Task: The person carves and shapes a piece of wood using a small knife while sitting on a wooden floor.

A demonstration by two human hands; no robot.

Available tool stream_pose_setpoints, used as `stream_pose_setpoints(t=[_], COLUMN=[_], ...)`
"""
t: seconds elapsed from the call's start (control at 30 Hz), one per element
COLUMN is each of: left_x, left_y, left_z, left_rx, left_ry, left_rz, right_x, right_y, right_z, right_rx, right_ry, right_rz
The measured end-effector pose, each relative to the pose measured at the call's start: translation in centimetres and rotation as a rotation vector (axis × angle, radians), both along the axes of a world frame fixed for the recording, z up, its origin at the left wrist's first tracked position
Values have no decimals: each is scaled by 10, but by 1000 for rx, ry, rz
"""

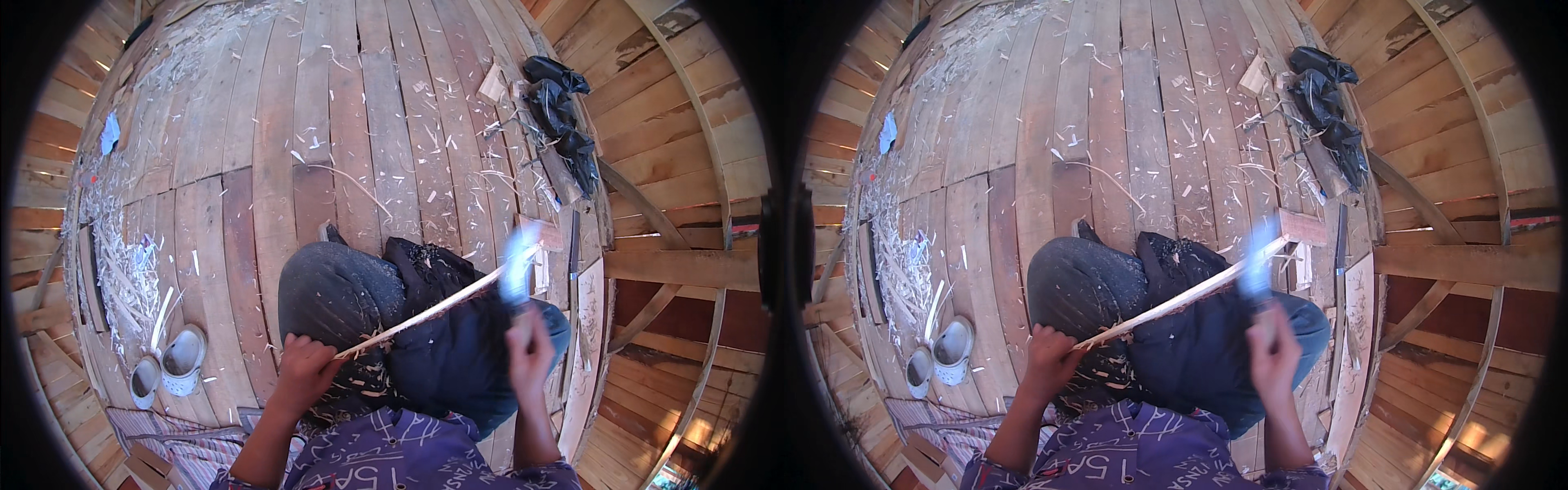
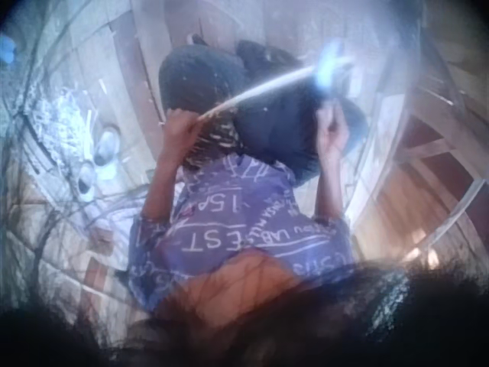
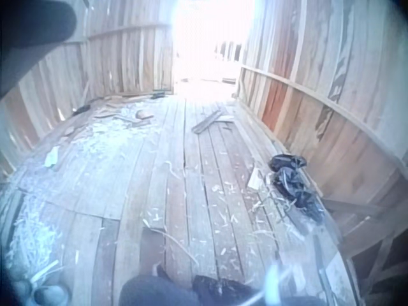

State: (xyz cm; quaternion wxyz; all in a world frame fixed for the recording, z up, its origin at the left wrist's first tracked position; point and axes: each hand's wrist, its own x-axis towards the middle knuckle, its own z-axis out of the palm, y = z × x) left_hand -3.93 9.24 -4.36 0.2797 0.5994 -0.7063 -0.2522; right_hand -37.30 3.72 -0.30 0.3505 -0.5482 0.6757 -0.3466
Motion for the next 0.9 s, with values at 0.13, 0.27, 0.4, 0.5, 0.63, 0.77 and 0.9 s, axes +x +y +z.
stream_pose_setpoints(t=[0.13,0.27,0.4,0.5,0.63,0.77,0.9], left_x=[0,0,3,-1,2,0,4], left_y=[0,0,0,-7,-4,-8,-4], left_z=[-3,-1,3,12,10,11,9], left_rx=[23,64,97,93,136,163,177], left_ry=[3,20,13,8,7,23,8], left_rz=[5,21,28,36,22,37,44], right_x=[-9,-6,-16,-6,0,-6,-6], right_y=[7,16,7,10,9,5,11], right_z=[3,-26,-25,-29,-33,-50,-56], right_rx=[1,57,70,68,-39,2,46], right_ry=[-21,-162,-240,-453,-296,-279,-347], right_rz=[135,34,23,-43,280,87,184])
